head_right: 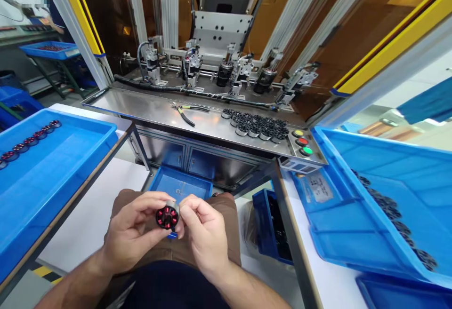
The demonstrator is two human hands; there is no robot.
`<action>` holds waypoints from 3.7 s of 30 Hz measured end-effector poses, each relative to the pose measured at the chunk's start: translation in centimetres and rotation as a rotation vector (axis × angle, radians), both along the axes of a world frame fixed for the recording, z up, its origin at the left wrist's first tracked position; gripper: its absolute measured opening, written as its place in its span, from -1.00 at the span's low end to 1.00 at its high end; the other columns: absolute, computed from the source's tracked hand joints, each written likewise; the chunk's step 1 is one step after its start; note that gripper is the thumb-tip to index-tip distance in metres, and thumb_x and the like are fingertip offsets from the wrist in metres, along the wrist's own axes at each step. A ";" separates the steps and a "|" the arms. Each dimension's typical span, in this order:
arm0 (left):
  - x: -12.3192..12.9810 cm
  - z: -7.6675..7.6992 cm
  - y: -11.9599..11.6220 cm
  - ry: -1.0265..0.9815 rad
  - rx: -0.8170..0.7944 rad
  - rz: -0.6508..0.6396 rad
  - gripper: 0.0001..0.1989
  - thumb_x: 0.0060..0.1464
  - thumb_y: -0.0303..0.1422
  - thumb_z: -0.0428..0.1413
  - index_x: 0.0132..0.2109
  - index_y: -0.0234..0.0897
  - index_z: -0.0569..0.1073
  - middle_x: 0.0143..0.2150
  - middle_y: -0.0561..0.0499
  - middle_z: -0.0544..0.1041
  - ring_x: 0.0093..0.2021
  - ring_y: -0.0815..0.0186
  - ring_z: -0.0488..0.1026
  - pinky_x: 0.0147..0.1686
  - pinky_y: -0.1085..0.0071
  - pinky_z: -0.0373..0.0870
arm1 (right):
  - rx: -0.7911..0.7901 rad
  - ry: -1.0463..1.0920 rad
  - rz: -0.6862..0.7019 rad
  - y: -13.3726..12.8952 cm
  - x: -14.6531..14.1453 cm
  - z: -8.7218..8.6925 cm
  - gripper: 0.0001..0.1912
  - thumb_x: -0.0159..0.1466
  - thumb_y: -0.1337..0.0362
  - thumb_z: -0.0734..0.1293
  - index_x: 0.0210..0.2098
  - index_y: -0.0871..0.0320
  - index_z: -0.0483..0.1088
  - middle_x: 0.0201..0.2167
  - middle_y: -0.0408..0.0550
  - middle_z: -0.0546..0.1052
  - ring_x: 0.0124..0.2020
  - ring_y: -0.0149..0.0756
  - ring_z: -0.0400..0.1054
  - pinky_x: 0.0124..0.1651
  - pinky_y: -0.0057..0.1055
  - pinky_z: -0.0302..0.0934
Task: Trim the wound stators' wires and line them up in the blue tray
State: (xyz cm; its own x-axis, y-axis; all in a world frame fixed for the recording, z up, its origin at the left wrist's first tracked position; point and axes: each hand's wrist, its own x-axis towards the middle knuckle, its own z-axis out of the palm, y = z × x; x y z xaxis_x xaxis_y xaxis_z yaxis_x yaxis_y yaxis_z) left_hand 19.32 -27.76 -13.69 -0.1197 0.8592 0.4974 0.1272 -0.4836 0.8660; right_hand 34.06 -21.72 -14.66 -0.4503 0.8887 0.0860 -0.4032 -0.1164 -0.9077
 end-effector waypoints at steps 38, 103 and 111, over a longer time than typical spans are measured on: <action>0.9 0.1 0.2 -0.771 -0.364 -0.406 -0.64 -0.01 -0.49 0.35 -0.05 -0.10 0.54 0.02 0.02 0.57 -0.11 0.31 0.61 -0.13 0.46 0.55 | 1.024 -0.369 -0.087 2.7 3.3 4.1 -0.87 0.30 0.53 0.32 -0.25 0.23 0.48 -0.43 0.00 0.52 -0.41 -0.36 0.43 -0.39 -0.44 0.38; 0.7 1.0 1.9 -0.519 -0.318 -0.255 -0.52 -0.12 -0.35 0.43 0.00 -0.16 0.54 0.00 -0.06 0.54 -0.03 0.20 0.54 -0.03 0.36 0.50 | 0.961 -0.203 -0.022 4.8 2.6 6.7 -0.89 0.33 0.44 0.35 -0.35 0.22 0.47 -0.50 -0.07 0.52 -0.45 -0.40 0.40 -0.38 -0.47 0.34; 0.5 0.5 2.3 -0.498 -0.233 -0.192 -0.76 0.01 -0.35 0.35 -0.12 -0.12 0.61 -0.01 -0.04 0.55 -0.12 0.25 0.56 -0.17 0.40 0.53 | 0.842 -0.223 -0.154 4.2 2.0 6.3 -0.85 0.30 0.47 0.35 -0.40 0.21 0.49 -0.50 -0.10 0.51 -0.46 -0.42 0.40 -0.38 -0.48 0.31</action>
State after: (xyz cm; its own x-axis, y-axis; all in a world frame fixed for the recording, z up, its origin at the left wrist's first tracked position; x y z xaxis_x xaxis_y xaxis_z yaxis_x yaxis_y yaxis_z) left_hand 19.85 -25.51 -13.17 -0.1219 0.9687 0.2160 -0.3936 -0.2470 0.8855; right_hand 36.02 -17.49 -8.35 -0.4156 0.6221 0.6636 -0.1625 0.6670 -0.7271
